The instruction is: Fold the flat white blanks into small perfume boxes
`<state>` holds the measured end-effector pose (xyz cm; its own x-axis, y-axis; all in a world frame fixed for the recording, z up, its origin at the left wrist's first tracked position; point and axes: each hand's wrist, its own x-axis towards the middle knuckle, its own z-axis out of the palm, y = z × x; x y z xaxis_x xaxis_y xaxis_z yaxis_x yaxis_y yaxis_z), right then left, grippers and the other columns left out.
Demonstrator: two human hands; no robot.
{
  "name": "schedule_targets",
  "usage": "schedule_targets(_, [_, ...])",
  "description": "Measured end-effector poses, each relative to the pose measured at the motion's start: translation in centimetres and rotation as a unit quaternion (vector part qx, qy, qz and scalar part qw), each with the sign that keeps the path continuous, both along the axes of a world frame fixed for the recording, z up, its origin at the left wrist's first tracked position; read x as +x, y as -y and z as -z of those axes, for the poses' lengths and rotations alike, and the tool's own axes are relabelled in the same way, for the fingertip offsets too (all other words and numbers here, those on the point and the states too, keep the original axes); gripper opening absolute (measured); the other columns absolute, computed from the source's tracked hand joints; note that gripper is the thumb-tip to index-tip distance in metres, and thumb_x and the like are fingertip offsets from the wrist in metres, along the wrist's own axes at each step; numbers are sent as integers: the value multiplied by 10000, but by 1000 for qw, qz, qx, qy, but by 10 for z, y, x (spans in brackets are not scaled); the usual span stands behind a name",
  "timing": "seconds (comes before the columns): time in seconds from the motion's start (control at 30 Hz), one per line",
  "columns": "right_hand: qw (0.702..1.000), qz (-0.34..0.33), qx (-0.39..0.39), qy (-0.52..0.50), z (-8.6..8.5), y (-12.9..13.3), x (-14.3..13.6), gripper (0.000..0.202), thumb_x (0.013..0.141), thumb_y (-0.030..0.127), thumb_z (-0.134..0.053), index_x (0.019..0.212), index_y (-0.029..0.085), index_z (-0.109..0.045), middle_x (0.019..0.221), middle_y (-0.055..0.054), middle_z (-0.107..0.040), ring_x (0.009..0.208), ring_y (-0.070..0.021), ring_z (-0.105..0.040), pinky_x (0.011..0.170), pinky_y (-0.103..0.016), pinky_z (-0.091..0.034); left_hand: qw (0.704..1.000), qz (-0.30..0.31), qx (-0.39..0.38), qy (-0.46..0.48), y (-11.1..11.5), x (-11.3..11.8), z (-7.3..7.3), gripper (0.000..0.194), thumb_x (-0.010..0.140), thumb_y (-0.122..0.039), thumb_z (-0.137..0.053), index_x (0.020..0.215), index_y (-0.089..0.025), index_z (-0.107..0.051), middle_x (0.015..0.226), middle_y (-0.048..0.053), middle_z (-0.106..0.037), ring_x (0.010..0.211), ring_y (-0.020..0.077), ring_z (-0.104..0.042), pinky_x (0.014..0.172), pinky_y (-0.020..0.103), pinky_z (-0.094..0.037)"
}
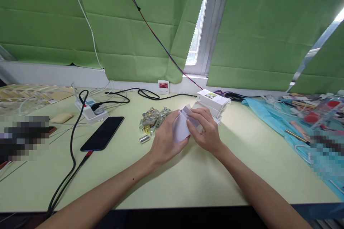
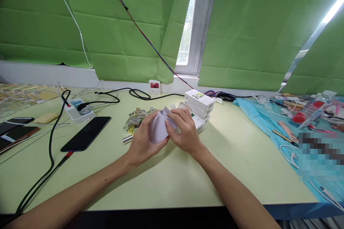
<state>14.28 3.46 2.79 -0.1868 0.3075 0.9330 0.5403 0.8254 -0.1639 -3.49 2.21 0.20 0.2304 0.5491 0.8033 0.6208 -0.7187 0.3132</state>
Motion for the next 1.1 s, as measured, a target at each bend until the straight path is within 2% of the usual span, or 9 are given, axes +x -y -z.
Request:
schedule_targets(0.1, [1000, -6, 1, -1, 1, 1, 0, 304, 938, 147, -596, 1233, 220, -613, 1060, -94, -729, 970, -244, -641, 843, -434, -570, 1000, 1, -1, 3, 1, 0, -1, 847, 810, -251, -764, 1501, -282, -277, 1471, 130, -552, 1287, 293, -624, 1003, 438, -582])
schedule_targets(0.2, [1000, -7, -11, -6, 3, 1, 0, 363, 942, 154, -602, 1300, 213, -584, 1094, -104, -732, 991, -246, -659, 849, -420, -574, 1000, 3, -1, 8, 1, 0, -1, 860, 806, -248, -774, 1510, -274, -279, 1487, 137, -549, 1294, 291, -624, 1001, 429, -588])
schedule_targets(0.43, [1000, -12, 0, 9, 4, 2, -2, 311, 949, 153, -589, 1251, 212, -635, 1095, -109, -762, 966, -255, -711, 841, -426, -562, 1000, 3, 6, 17, 1, 0, -2, 866, 802, -246, -773, 1526, -261, -298, 1490, 143, -553, 1293, 298, -628, 1012, 425, -587])
schedule_targets(0.67, [1000, -24, 0, 13, 6, 2, -2, 383, 952, 170, -594, 1326, 236, -640, 1191, -122, -751, 1007, -258, -727, 848, -431, -574, 999, 9, 44, 6, 2, 0, -7, 850, 832, -231, -743, 1553, -260, -294, 1477, 144, -565, 1328, 301, -604, 1072, 430, -557])
schedule_targets(0.87, [999, -31, 3, 24, 7, 2, -2, 425, 937, 147, -608, 1353, 236, -628, 1216, -127, -743, 1019, -253, -720, 853, -435, -575, 998, 16, 55, -11, 0, -1, -7, 724, 867, -213, -686, 1528, -279, -399, 1485, 143, -530, 1352, 307, -575, 1088, 435, -541])
schedule_targets(1.1, [999, -37, 17, 34, 5, 2, -3, 416, 940, 149, -603, 1349, 223, -625, 1211, -140, -745, 1045, -259, -724, 848, -439, -585, 998, 17, 62, -7, -1, -1, -6, 694, 850, -202, -703, 1494, -271, -454, 1458, 144, -513, 1304, 297, -593, 1058, 415, -554])
